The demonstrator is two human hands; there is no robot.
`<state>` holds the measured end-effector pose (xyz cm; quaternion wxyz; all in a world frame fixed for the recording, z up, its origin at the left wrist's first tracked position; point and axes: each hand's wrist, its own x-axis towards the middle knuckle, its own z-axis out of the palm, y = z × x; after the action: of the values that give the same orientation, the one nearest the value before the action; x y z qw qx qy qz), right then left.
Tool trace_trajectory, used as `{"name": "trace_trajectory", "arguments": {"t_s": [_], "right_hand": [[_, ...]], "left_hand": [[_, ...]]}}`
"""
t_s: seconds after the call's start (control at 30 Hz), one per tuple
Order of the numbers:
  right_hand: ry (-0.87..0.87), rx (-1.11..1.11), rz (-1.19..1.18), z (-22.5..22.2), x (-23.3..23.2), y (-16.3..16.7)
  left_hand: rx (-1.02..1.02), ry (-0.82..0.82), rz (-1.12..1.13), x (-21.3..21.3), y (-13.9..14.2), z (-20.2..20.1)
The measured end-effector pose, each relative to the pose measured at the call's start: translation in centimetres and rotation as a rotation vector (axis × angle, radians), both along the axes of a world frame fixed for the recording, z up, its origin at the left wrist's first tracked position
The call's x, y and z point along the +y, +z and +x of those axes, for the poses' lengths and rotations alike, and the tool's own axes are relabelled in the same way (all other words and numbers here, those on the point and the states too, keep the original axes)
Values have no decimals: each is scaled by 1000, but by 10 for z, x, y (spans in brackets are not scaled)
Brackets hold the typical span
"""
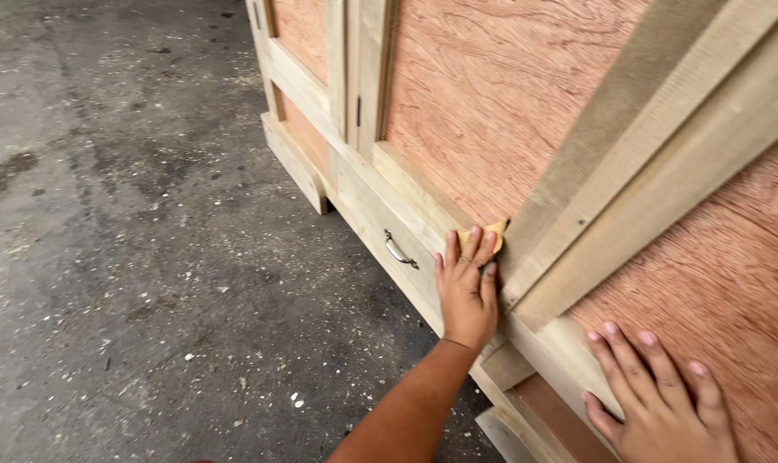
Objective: The person sands the wooden frame edges and panel surfaces of a large unfinished cabinet, first sanding near the door handle and lock area, then working along the vertical stiles, drawer rail, and lower edges. They use a sanding sponge and sheets of sandpaper, steadying the cabinet with the other hand while sanding different sections.
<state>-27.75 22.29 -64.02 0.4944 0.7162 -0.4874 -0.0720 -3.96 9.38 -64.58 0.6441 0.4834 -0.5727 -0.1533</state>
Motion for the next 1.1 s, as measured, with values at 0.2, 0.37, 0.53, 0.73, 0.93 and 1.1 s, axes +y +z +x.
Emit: {"name": "trace_trajectory", "arguments": {"t_s": [0.2, 0.37, 0.53, 0.73, 0.93, 1.1], "right_hand": [[-86, -75, 91, 28, 18, 22], [-144, -44, 113, 34, 20, 25], [-177, -22, 170, 34, 21, 28], [-192, 5, 171, 36, 23, 30], [-186, 26, 132, 36, 25, 30], [-168, 37, 113, 37, 25, 32]], "left_hand": [[54, 42, 17, 4, -7, 3], [-7, 57, -30, 0, 7, 6], [-75, 175, 76, -7, 12, 21], [-47, 36, 41, -5, 8, 16], [26, 173, 47, 2, 10, 8], [366, -107, 129, 31, -8, 9]]}}
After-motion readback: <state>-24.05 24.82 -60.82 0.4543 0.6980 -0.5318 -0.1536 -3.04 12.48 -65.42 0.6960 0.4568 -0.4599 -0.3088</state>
